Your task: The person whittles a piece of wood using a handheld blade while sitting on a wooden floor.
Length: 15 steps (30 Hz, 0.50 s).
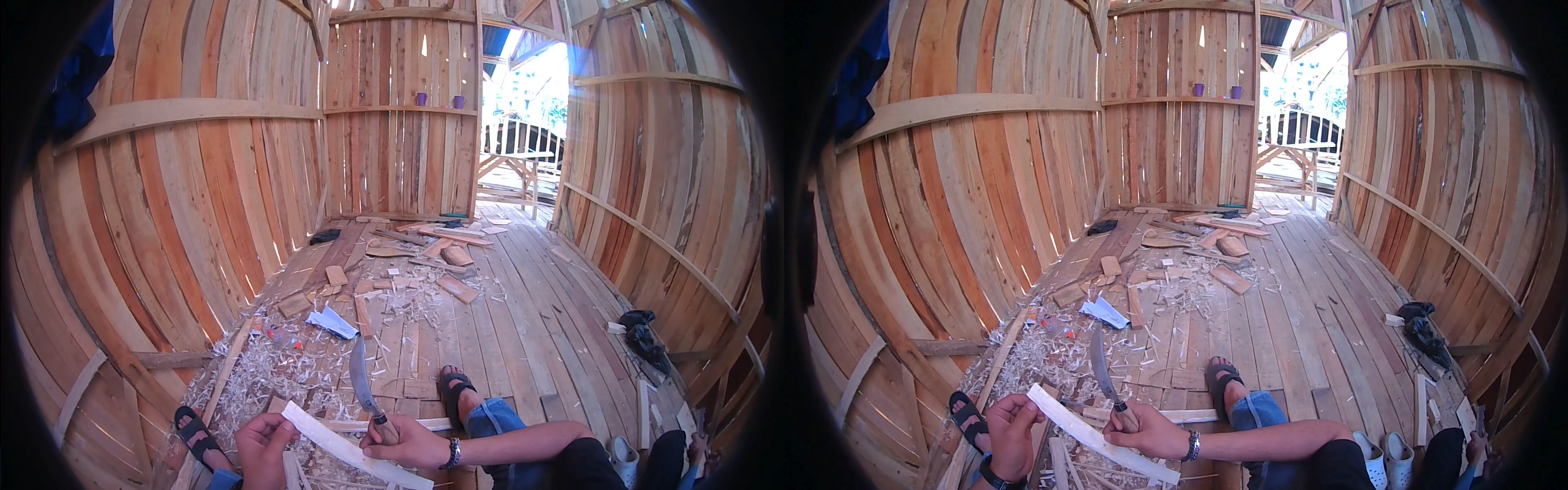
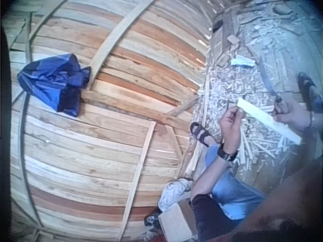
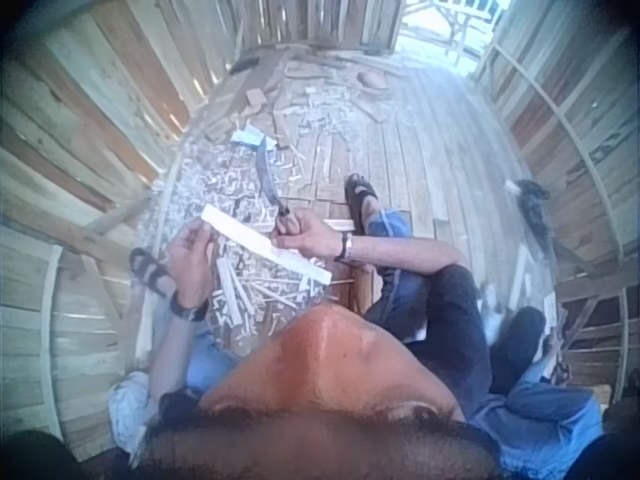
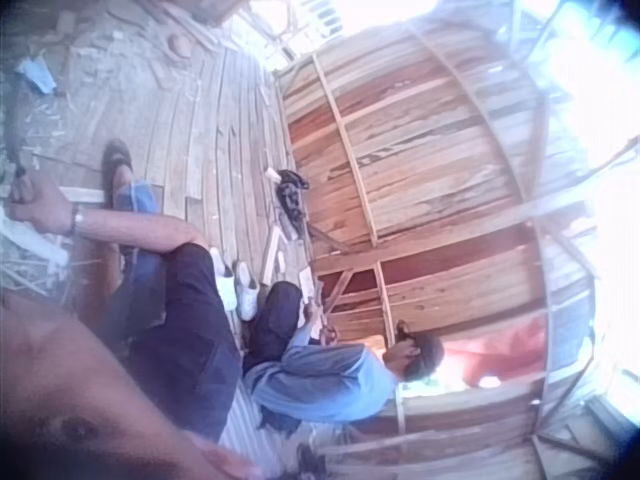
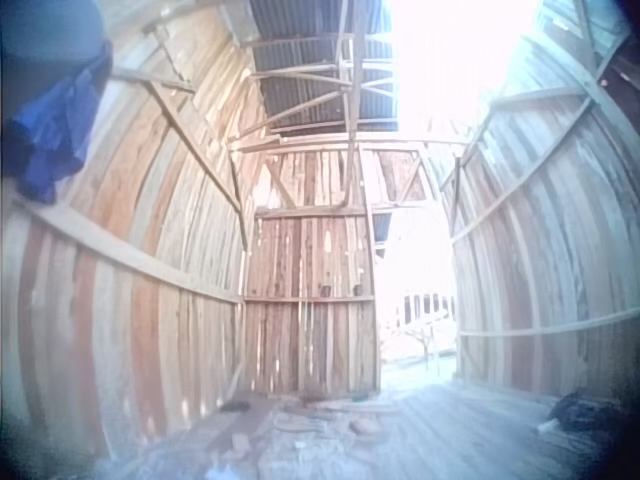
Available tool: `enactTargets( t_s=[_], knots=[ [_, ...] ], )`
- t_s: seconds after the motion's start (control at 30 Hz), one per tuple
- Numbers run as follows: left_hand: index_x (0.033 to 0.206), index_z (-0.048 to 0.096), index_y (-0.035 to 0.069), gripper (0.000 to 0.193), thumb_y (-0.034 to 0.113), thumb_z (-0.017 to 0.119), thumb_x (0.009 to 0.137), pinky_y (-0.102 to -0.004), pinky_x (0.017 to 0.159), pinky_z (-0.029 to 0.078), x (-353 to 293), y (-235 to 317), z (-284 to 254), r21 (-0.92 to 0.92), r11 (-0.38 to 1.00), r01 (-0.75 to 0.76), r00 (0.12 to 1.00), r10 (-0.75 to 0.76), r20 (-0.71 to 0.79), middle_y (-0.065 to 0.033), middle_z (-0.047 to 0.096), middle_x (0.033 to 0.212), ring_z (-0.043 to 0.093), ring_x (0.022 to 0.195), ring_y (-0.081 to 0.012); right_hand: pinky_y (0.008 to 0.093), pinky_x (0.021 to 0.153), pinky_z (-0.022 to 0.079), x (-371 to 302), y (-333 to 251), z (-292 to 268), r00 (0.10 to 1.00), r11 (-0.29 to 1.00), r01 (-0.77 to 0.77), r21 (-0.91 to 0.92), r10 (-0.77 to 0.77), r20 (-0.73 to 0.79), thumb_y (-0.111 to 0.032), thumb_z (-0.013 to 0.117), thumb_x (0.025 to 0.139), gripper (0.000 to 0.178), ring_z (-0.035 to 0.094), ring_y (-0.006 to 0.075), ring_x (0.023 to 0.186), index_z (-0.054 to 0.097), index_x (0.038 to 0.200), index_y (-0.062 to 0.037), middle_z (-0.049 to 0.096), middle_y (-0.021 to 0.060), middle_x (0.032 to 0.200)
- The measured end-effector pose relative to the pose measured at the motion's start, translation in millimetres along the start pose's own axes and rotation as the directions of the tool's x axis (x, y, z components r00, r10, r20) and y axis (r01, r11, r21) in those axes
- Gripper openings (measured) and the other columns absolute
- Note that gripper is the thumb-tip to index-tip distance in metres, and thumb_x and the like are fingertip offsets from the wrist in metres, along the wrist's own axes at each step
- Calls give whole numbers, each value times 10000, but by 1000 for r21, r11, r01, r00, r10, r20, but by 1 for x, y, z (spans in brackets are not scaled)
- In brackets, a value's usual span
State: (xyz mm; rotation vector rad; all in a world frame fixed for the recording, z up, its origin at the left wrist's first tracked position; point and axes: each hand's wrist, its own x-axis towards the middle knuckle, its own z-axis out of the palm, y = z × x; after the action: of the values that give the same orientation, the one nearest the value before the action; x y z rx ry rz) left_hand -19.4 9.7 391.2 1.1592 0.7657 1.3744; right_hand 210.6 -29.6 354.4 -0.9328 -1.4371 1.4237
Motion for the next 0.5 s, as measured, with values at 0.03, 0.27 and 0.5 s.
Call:
enactTargets(
  t_s=[0.03, 0.27, 0.5],
  knots=[
    [871, 580, -41, 56, -2, 568, 833, -244, 657, 471, 0, -1, 0, 2, 1000, -2, 1000, 2, 3, -88, 622, 762, 580, 660, -121, 265, 812, 436, 0, 0, 0, 1000, 1000, 4, -9, -4, 2, -111, 673, 809, 246, 559, 89, 889, 430, 822, -71, 615, 43, 897],
    [861, 580, -41, 53, -7, 582, 819, -239, 652, 471, 0, -1, -1, -7, 1000, -5, 1000, 5, 20, -87, 623, 766, 582, 658, -119, 263, 805, 439, 0, -1, 1, 1000, 1000, -1, 26, 1, -7, -105, 668, 810, 237, 556, 87, 875, 432, 808, -72, 620, 46, 887],
    [849, 580, -41, 52, -3, 585, 814, -240, 657, 473, -1, -3, 0, 15, 1000, 20, 999, -20, 26, -84, 619, 758, 583, 660, -120, 260, 787, 445, 1, 1, 0, 999, 1000, 22, -13, -23, -29, -112, 674, 804, 244, 554, 84, 860, 434, 799, -70, 619, 44, 882]
  ],
)
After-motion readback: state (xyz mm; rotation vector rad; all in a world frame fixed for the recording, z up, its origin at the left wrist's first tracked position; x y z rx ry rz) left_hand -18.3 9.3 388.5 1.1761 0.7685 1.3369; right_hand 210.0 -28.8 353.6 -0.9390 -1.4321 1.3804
